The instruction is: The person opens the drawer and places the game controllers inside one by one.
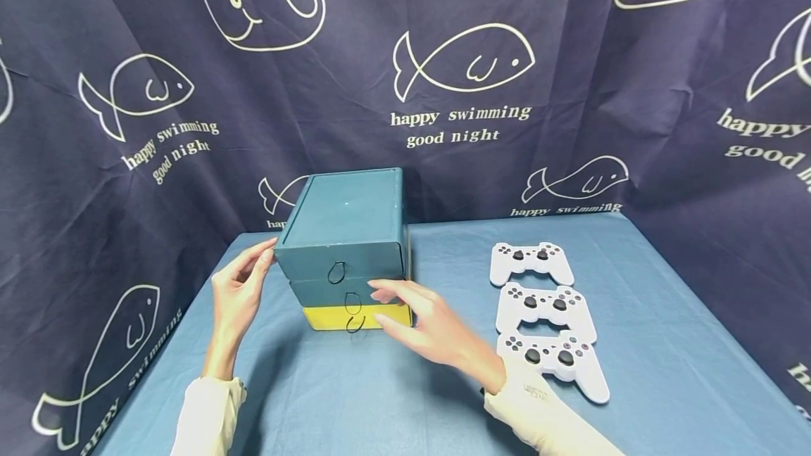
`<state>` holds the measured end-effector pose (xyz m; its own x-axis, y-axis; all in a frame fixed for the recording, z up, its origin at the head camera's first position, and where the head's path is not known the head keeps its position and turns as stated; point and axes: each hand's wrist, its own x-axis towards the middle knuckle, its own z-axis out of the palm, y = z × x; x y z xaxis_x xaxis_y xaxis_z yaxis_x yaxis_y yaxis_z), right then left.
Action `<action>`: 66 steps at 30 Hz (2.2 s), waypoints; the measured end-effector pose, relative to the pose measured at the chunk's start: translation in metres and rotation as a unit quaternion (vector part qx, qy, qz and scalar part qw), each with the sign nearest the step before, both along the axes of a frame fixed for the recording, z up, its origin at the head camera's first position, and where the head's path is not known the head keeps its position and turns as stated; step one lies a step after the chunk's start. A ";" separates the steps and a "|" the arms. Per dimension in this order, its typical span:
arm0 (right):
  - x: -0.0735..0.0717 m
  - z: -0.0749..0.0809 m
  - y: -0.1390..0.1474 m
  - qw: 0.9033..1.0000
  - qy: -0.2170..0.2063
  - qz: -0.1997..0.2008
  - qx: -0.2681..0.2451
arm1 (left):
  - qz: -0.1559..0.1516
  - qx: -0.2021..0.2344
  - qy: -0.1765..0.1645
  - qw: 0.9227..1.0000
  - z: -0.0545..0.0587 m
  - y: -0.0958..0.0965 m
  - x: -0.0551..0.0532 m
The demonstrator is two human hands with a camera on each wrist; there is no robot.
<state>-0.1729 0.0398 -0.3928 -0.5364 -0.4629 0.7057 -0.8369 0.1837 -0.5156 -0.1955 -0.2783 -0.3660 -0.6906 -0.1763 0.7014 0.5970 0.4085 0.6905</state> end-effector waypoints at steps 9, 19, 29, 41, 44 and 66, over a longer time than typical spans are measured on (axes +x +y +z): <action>-0.010 0.002 -0.027 0.998 -0.053 0.034 -0.026 | 0.004 0.001 -0.007 1.000 -0.001 0.000 0.000; -0.018 0.004 -0.047 0.994 -0.086 0.054 -0.048 | -0.004 0.009 -0.005 1.000 -0.001 0.000 -0.002; -0.023 0.005 -0.059 0.992 -0.092 0.060 -0.059 | -0.013 0.007 0.003 1.000 0.000 0.000 -0.002; -0.023 0.006 -0.067 0.991 -0.096 0.072 -0.061 | -0.007 -0.004 0.007 1.000 -0.002 -0.002 -0.002; -0.024 0.007 -0.068 0.991 -0.096 0.072 -0.064 | -0.008 -0.004 0.006 1.000 -0.002 -0.002 -0.002; -0.027 0.005 -0.073 0.993 -0.071 0.042 -0.090 | -0.014 -0.003 0.000 1.000 -0.001 -0.002 -0.001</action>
